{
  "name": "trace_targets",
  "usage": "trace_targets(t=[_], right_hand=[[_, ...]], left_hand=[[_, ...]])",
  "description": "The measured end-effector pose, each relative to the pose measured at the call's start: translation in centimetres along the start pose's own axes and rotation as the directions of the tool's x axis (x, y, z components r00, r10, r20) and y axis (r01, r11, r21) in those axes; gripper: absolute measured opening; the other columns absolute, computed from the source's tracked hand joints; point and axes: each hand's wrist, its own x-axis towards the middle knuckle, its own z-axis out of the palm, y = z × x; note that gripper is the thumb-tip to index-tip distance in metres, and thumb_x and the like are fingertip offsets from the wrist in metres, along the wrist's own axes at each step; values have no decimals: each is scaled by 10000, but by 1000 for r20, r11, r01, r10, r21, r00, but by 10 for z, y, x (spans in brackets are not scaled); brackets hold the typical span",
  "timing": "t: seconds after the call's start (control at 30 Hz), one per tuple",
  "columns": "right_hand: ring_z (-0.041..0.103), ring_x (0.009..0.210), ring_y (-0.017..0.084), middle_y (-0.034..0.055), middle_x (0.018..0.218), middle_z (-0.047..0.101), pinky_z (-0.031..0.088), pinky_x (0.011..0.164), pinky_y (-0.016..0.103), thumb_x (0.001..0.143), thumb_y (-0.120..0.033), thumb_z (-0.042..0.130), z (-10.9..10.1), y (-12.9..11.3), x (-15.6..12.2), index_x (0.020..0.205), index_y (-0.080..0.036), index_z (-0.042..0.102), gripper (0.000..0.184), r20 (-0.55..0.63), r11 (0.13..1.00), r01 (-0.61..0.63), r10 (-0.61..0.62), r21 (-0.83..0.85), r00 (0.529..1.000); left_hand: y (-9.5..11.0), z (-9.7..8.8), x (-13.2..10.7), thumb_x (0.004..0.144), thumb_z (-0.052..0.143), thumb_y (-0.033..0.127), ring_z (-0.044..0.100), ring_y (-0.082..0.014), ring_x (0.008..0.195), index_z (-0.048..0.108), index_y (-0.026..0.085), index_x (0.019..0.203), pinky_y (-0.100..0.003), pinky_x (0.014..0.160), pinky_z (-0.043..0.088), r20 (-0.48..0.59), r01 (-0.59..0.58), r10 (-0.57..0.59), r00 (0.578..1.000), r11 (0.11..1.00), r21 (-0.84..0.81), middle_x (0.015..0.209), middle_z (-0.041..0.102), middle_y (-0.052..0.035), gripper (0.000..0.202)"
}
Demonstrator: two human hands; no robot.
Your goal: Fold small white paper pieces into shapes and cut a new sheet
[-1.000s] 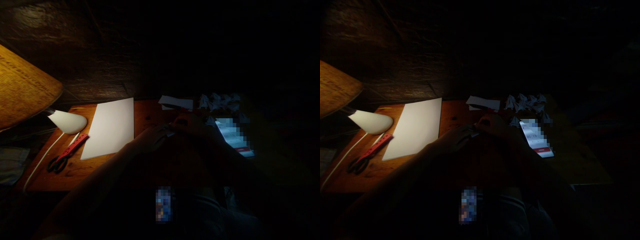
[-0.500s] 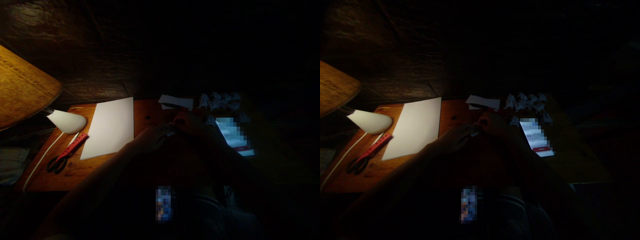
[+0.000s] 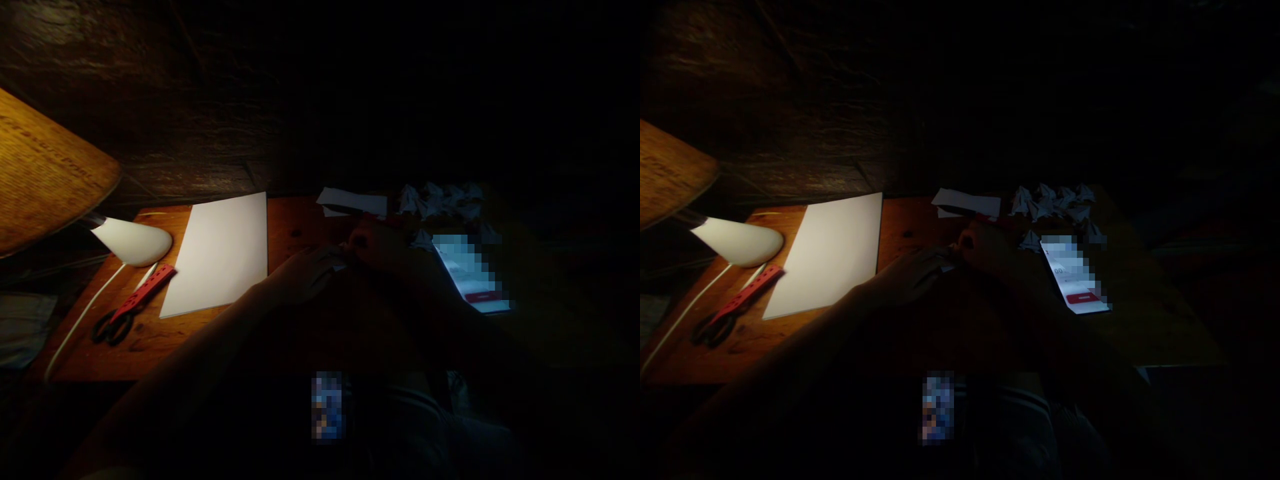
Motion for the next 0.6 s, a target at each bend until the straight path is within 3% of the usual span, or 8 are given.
trace_targets(t=[0.23, 0.47, 0.6], right_hand=[[685, 915, 202, 113, 1082, 797, 440, 766, 317, 957, -116, 670, -5, -15, -2, 907, -170, 833, 180, 19, 996, -80, 81, -40, 997], [653, 865, 196, 89, 1025, 776, 405, 725, 321, 983, -171, 711, 8, -11, -1, 856, -189, 782, 147, -48, 995, -97, 95, -27, 994], [652, 837, 184, 94, 1047, 786, 395, 709, 318, 988, -193, 731, 4, -16, -3, 844, -188, 761, 147, -45, 993, -115, 113, -33, 993]], left_hand=[[-1, 1, -1, 1063, 503, 130, 660, -317, 1445, 615, 204, 1518, -529, 1223, 573, -4, -14, 14, 1000, 1000, 26, 1643, 583, -161, 474], [-1, 1, -2, 1068, 514, 137, 713, -298, 1345, 652, 206, 1465, -487, 1151, 601, 11, -22, 21, 1000, 994, 107, 1617, 621, -148, 426], [3, -1, 0, 1056, 510, 134, 717, -301, 1344, 667, 189, 1446, -494, 1150, 604, 17, -21, 19, 1000, 990, 138, 1622, 630, -154, 424]])
